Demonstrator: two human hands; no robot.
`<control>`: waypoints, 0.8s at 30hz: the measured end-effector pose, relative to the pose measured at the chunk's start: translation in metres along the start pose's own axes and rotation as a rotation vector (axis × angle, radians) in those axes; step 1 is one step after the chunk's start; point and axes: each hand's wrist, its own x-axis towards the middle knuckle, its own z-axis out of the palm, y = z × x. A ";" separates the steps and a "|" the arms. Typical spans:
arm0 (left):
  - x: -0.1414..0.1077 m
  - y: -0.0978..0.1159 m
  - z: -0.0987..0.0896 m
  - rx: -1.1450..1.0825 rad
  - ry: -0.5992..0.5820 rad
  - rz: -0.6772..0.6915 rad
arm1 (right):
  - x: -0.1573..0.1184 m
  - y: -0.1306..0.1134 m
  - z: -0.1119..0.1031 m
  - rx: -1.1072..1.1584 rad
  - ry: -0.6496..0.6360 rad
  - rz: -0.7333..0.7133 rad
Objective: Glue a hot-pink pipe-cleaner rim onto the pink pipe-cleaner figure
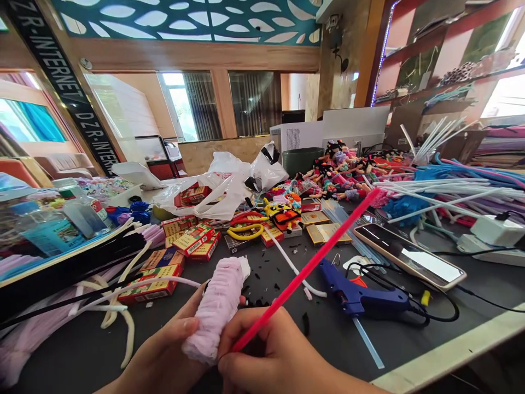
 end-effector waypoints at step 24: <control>-0.005 0.013 0.004 -0.084 -0.106 -0.092 | -0.014 -0.001 -0.039 -0.217 0.238 -0.083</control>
